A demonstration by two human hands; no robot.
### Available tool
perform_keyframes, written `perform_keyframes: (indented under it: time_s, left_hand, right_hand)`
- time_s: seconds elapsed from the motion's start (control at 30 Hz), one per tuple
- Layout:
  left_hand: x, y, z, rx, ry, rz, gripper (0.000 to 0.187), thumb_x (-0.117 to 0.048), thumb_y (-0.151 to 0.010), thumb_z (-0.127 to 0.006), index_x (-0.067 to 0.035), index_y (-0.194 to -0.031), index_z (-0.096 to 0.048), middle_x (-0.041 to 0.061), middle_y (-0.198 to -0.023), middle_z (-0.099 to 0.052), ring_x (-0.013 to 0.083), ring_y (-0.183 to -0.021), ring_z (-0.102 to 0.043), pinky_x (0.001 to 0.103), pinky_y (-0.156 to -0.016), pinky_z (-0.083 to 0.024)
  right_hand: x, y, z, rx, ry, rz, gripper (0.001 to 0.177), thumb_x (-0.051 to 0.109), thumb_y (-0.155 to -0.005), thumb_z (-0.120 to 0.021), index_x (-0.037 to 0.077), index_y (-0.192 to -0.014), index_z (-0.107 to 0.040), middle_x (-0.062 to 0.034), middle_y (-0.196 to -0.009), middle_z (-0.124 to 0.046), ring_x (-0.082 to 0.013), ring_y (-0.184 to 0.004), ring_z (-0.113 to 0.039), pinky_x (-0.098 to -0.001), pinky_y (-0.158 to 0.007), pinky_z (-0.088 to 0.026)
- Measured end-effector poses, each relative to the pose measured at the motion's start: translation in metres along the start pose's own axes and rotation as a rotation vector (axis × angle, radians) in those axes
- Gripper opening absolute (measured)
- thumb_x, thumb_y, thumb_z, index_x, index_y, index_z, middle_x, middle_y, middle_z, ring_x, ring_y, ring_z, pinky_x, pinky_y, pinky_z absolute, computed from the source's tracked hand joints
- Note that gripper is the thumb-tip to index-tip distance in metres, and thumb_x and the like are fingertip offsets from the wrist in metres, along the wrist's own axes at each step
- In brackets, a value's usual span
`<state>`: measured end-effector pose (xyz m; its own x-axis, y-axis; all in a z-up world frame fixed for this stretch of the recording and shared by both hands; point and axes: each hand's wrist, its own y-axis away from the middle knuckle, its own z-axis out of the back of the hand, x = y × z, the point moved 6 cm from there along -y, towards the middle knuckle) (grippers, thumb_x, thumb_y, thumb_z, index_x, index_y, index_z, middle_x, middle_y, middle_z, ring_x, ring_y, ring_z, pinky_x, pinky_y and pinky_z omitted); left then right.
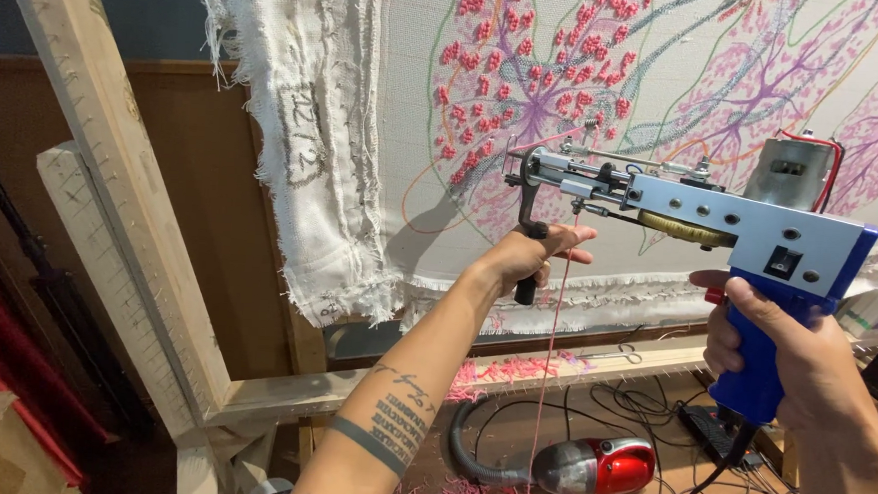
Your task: Using a tufting gun to insert yarn into a fabric backing on a vertical frame to create a rug pattern.
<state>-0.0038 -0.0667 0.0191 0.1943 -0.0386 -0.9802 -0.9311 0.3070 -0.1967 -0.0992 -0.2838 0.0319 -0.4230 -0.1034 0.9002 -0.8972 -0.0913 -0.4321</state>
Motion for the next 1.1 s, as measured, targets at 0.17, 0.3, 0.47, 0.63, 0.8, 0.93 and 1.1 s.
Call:
perform_keyframes:
  time_s: [0.17, 0.3, 0.47, 0.63, 0.8, 0.93, 1.1]
  left_hand:
    - [0.008, -0.009, 0.006, 0.005, 0.004, -0.001, 0.048, -0.042, -0.074, -0.06, -0.009, -0.109, -0.064, 0.013, -0.09, -0.068, 0.0017, -0.033, -0.03, 0.016, -0.031, -0.026]
    - [0.007, -0.007, 0.009, -0.004, 0.032, 0.028, 0.045, -0.038, -0.076, -0.06, -0.008, -0.109, -0.063, 0.013, -0.091, -0.068, 0.0014, -0.034, -0.028, 0.015, -0.031, -0.025]
    - [0.003, -0.003, 0.012, -0.032, 0.016, 0.03, 0.049, -0.041, -0.073, -0.06, -0.007, -0.108, -0.064, 0.013, -0.089, -0.068, 0.0018, -0.035, -0.029, 0.015, -0.033, -0.025]
    - [0.01, -0.014, 0.021, -0.022, 0.069, 0.002, 0.04, -0.037, -0.073, -0.064, -0.008, -0.1, -0.066, 0.012, -0.084, -0.068, 0.0011, -0.034, -0.028, 0.015, -0.032, -0.026]
    - [0.012, -0.021, 0.041, -0.145, 0.017, 0.057, 0.055, -0.039, -0.066, -0.067, -0.006, -0.109, -0.064, 0.009, -0.088, -0.069, 0.0021, -0.034, -0.036, 0.016, -0.032, -0.029]
    - [0.023, -0.034, 0.067, -0.218, 0.021, 0.102, 0.052, -0.037, -0.063, -0.069, -0.009, -0.107, -0.066, 0.008, -0.09, -0.07, 0.0029, -0.034, -0.037, 0.016, -0.033, -0.031]
    - [0.027, -0.043, 0.083, -0.188, 0.043, 0.075, 0.032, -0.028, -0.074, -0.068, -0.015, -0.103, -0.068, 0.005, -0.085, -0.07, 0.0025, -0.035, -0.035, 0.017, -0.032, -0.029]
  right_hand:
    - [0.003, -0.004, -0.007, 0.013, 0.033, 0.018, 0.03, 0.023, -0.09, -0.052, -0.003, -0.104, -0.06, -0.0065, -0.055, -0.042, -0.0153, -0.042, -0.04, -0.0275, -0.036, -0.031]
    - [0.003, -0.006, -0.012, 0.029, 0.004, 0.015, 0.027, 0.021, -0.09, -0.053, -0.003, -0.1, -0.06, -0.0075, -0.056, -0.042, -0.0157, -0.042, -0.039, -0.0282, -0.039, -0.031]
    - [0.005, -0.008, -0.018, 0.01, 0.035, 0.014, 0.026, 0.022, -0.089, -0.054, -0.003, -0.098, -0.059, -0.0079, -0.056, -0.044, -0.0161, -0.041, -0.04, -0.0266, -0.037, -0.031]
    - [0.005, -0.013, -0.026, -0.004, 0.057, -0.007, 0.026, 0.024, -0.087, -0.057, -0.001, -0.095, -0.058, -0.0078, -0.056, -0.044, -0.0162, -0.041, -0.041, -0.0268, -0.037, -0.03]
    - [0.005, -0.022, -0.049, -0.033, 0.041, 0.019, 0.024, 0.017, -0.083, -0.06, -0.002, -0.096, -0.053, -0.0078, -0.064, -0.051, -0.0142, -0.044, -0.045, -0.0265, -0.036, -0.038]
    - [0.002, -0.019, -0.079, -0.086, 0.037, -0.068, 0.025, 0.021, -0.084, -0.061, -0.001, -0.096, -0.056, -0.0072, -0.06, -0.047, -0.0167, -0.044, -0.044, -0.0289, -0.04, -0.037]
    - [-0.003, -0.019, -0.095, -0.149, -0.006, -0.082, 0.019, 0.021, -0.086, -0.061, 0.003, -0.092, -0.055, -0.0063, -0.059, -0.046, -0.015, -0.045, -0.042, -0.026, -0.04, -0.034]
